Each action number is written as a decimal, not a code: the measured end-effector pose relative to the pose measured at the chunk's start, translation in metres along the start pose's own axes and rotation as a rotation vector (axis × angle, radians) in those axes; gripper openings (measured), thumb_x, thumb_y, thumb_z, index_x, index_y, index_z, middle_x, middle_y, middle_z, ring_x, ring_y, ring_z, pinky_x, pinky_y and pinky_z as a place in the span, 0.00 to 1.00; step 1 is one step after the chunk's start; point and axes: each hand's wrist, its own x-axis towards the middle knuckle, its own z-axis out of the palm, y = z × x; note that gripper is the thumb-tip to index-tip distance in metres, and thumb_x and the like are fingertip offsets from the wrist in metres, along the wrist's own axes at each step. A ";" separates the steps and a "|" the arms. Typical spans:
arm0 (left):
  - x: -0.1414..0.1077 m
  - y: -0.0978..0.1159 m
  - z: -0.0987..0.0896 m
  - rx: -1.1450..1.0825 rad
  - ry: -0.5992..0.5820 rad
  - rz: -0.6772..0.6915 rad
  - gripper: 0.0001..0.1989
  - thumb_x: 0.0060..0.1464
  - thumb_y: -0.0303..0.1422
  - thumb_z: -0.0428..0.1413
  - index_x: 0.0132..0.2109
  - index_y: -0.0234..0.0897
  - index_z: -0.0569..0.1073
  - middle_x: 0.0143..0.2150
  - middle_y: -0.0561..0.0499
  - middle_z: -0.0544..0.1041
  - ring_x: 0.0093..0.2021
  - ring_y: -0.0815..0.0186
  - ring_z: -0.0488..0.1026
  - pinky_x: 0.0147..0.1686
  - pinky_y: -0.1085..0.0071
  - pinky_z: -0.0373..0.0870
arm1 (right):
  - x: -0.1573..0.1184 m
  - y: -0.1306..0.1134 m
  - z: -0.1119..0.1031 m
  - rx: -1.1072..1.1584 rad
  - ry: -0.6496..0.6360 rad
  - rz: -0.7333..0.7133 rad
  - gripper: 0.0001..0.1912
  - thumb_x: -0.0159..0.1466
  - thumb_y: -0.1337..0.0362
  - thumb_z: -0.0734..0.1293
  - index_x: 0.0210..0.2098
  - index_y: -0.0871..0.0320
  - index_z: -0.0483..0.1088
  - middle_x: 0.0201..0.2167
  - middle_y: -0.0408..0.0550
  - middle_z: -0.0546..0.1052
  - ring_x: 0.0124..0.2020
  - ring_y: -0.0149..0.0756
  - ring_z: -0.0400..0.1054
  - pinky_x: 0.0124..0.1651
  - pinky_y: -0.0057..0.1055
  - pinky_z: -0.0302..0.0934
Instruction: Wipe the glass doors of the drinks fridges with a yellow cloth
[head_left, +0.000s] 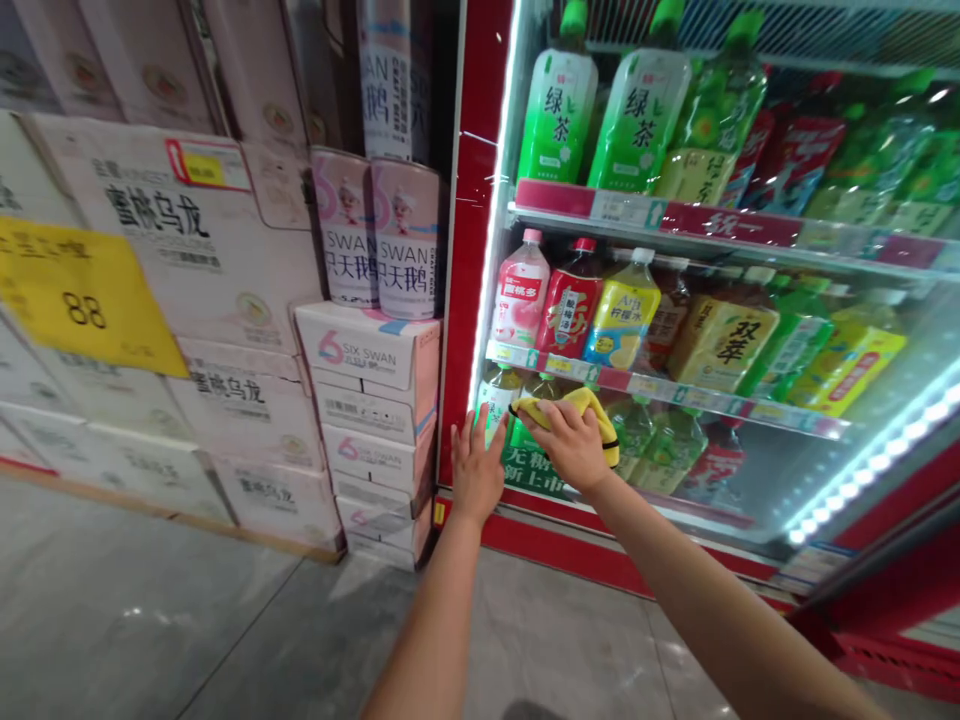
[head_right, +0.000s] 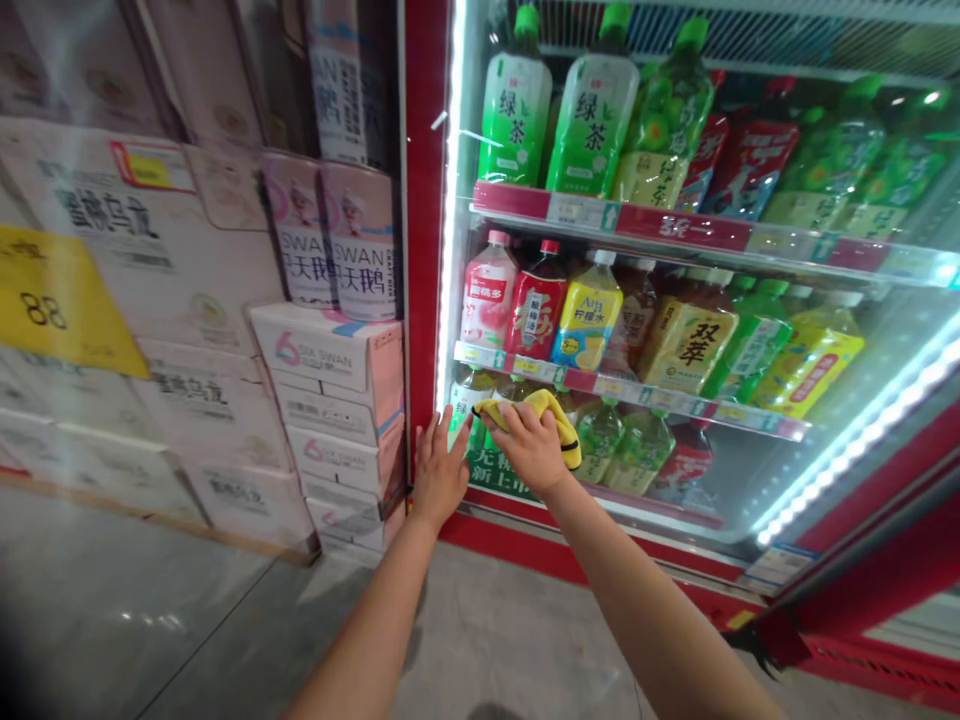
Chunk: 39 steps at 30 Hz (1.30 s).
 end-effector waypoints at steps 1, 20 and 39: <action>-0.001 -0.001 -0.001 0.003 -0.005 0.000 0.42 0.54 0.19 0.57 0.73 0.47 0.59 0.78 0.45 0.49 0.77 0.49 0.47 0.74 0.44 0.48 | 0.004 0.003 -0.002 0.005 -0.001 -0.026 0.23 0.72 0.64 0.63 0.64 0.38 0.69 0.58 0.49 0.75 0.55 0.46 0.61 0.46 0.41 0.51; -0.012 -0.027 -0.021 0.107 0.053 -0.145 0.37 0.58 0.21 0.52 0.73 0.31 0.56 0.76 0.34 0.55 0.76 0.49 0.53 0.71 0.50 0.57 | 0.119 -0.052 -0.017 0.013 -0.057 -0.177 0.21 0.75 0.67 0.54 0.62 0.52 0.69 0.61 0.53 0.71 0.53 0.48 0.60 0.44 0.45 0.53; 0.021 -0.023 -0.038 0.103 0.084 -0.134 0.42 0.56 0.22 0.52 0.75 0.32 0.50 0.77 0.36 0.52 0.77 0.51 0.50 0.71 0.52 0.59 | 0.153 -0.034 -0.043 -0.074 0.000 -0.186 0.19 0.74 0.67 0.56 0.59 0.51 0.71 0.56 0.54 0.73 0.48 0.46 0.61 0.43 0.43 0.52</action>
